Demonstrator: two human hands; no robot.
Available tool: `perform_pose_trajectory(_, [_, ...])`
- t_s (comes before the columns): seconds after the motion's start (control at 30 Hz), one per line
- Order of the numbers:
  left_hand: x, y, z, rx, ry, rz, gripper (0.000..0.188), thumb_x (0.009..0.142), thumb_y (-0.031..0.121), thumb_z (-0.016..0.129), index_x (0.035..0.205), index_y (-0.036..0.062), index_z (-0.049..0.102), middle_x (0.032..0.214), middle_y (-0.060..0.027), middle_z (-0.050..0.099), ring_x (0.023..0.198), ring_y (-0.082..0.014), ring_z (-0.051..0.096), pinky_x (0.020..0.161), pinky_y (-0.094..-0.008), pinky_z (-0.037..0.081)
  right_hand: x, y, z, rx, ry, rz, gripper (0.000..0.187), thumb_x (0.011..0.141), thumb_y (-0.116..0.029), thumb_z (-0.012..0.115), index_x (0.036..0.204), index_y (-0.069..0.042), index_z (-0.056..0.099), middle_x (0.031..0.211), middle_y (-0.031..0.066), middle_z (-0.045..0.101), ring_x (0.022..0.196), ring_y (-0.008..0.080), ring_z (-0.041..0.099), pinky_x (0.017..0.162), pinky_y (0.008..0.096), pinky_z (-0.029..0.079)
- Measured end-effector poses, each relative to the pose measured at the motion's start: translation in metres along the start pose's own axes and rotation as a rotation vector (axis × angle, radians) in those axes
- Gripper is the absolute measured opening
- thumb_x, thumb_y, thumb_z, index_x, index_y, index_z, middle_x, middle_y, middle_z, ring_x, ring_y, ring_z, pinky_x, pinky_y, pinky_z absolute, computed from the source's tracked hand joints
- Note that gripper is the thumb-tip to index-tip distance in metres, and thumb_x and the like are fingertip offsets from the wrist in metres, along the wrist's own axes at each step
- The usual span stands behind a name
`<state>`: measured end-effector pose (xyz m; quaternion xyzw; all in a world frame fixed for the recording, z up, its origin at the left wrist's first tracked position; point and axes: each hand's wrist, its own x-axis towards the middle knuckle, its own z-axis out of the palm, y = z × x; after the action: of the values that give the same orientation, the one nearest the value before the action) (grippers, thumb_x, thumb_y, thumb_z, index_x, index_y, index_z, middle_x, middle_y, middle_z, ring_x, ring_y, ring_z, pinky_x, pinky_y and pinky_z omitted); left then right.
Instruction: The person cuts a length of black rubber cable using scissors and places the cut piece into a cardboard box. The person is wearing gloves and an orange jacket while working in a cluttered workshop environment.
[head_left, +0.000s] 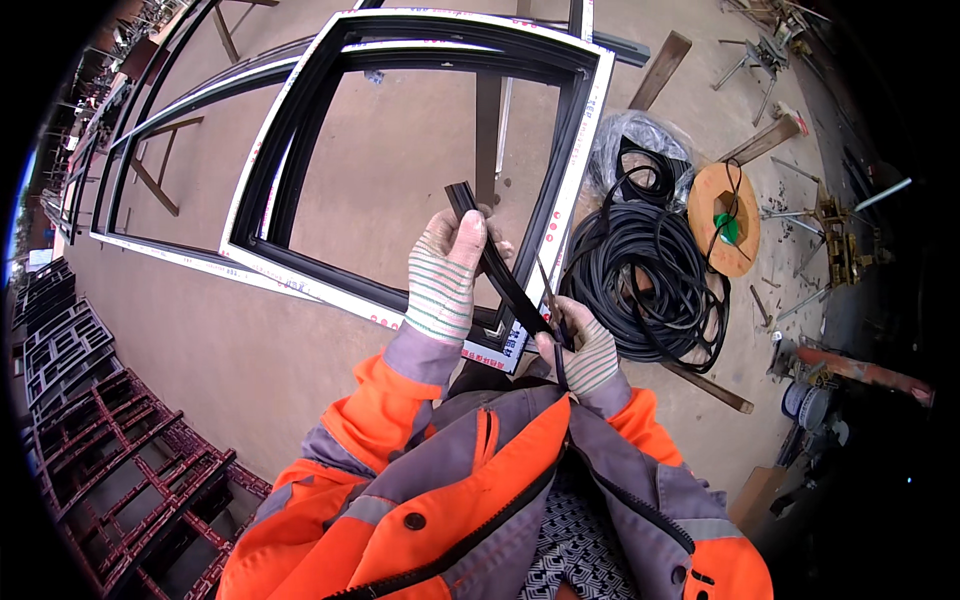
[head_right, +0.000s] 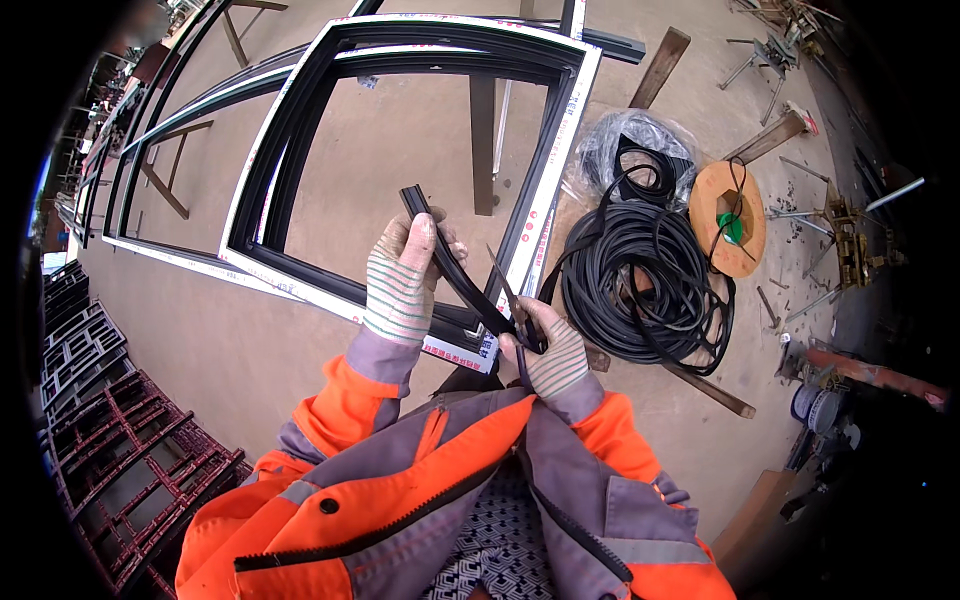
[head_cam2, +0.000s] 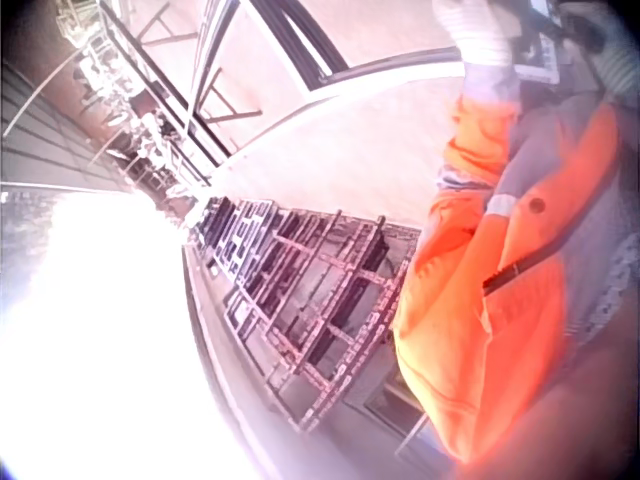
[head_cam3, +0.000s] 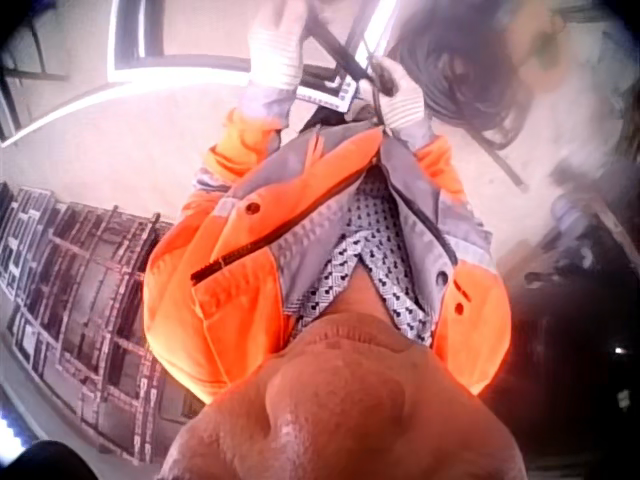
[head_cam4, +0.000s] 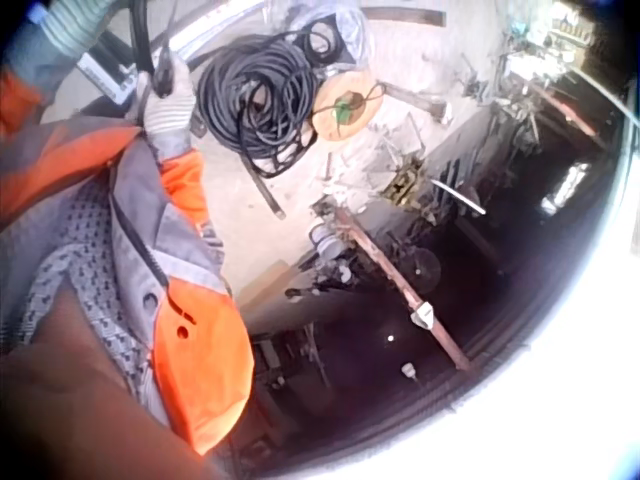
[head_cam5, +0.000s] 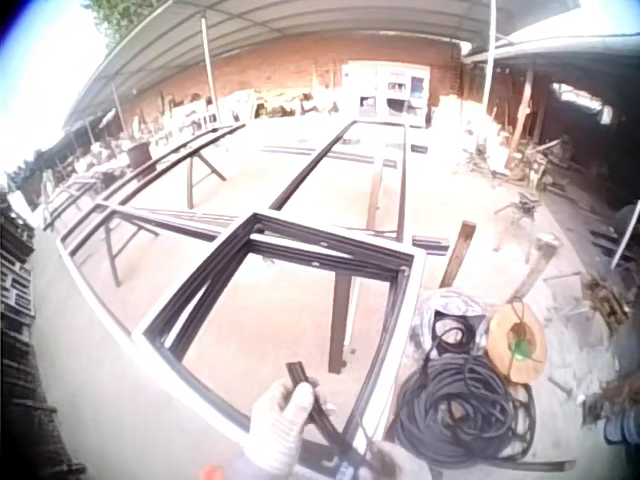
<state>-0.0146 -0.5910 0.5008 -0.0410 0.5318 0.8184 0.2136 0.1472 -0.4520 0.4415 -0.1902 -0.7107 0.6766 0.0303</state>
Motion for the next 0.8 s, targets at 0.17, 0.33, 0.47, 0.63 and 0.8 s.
perform_pose_trajectory(0.17, [-0.010, 0.005, -0.039, 0.311, 0.154, 0.109, 0.034, 0.099, 0.024, 0.059, 0.118, -0.0036, 0.060, 0.093, -0.0074, 0.066, 0.081, -0.0144, 0.066, 0.070, -0.0262, 0.056, 0.013, -0.007, 0.006, -0.241, 0.001, -0.101, 0.052, 0.079, -0.009, 0.079, 0.126, 0.002, 0.058, 0.106, 0.0118, 0.067, 0.094, 0.0161, 0.065, 0.084, 0.0284, 0.052])
perform_pose_trajectory(0.33, [-0.036, 0.005, -0.076, 0.448, 0.198, 0.092, 0.039, 0.101, 0.025, 0.054, 0.125, -0.0065, 0.057, 0.097, -0.0103, 0.067, 0.081, -0.0149, 0.066, 0.072, -0.0268, 0.057, 0.025, 0.005, 0.014, -0.333, -0.078, -0.217, 0.051, 0.076, -0.011, 0.081, 0.122, 0.000, 0.061, 0.101, 0.0165, 0.068, 0.090, 0.0254, 0.067, 0.084, 0.0329, 0.053])
perform_pose_trajectory(0.47, [-0.046, -0.007, -0.126, 0.324, 0.267, -0.055, 0.041, 0.102, 0.025, 0.052, 0.128, -0.0067, 0.054, 0.101, -0.0133, 0.067, 0.081, -0.0195, 0.068, 0.072, -0.0299, 0.059, 0.032, 0.000, 0.029, -0.447, -0.203, -0.282, 0.050, 0.076, -0.021, 0.080, 0.120, -0.003, 0.063, 0.097, 0.0190, 0.068, 0.088, 0.0330, 0.068, 0.082, 0.0379, 0.053])
perform_pose_trajectory(0.63, [-0.056, -0.021, -0.183, 0.225, 0.372, -0.091, 0.043, 0.098, 0.014, 0.055, 0.135, -0.0059, 0.046, 0.102, -0.0145, 0.068, 0.080, -0.0203, 0.069, 0.069, -0.0296, 0.061, 0.045, -0.004, 0.058, -0.867, -0.373, -0.263, 0.050, 0.083, -0.040, 0.072, 0.121, -0.008, 0.062, 0.092, 0.0168, 0.068, 0.088, 0.0361, 0.065, 0.081, 0.0435, 0.051])
perform_pose_trajectory(0.8, [-0.033, -0.013, -0.204, 0.502, 0.354, 0.009, 0.060, 0.088, 0.002, 0.064, 0.142, -0.0058, 0.039, 0.087, -0.0076, 0.062, 0.075, -0.0131, 0.065, 0.068, -0.0260, 0.057, 0.060, -0.003, 0.077, -0.978, -0.389, -0.307, 0.042, 0.085, -0.036, 0.069, 0.117, -0.010, 0.062, 0.092, 0.0150, 0.067, 0.090, 0.0330, 0.065, 0.082, 0.0426, 0.050])
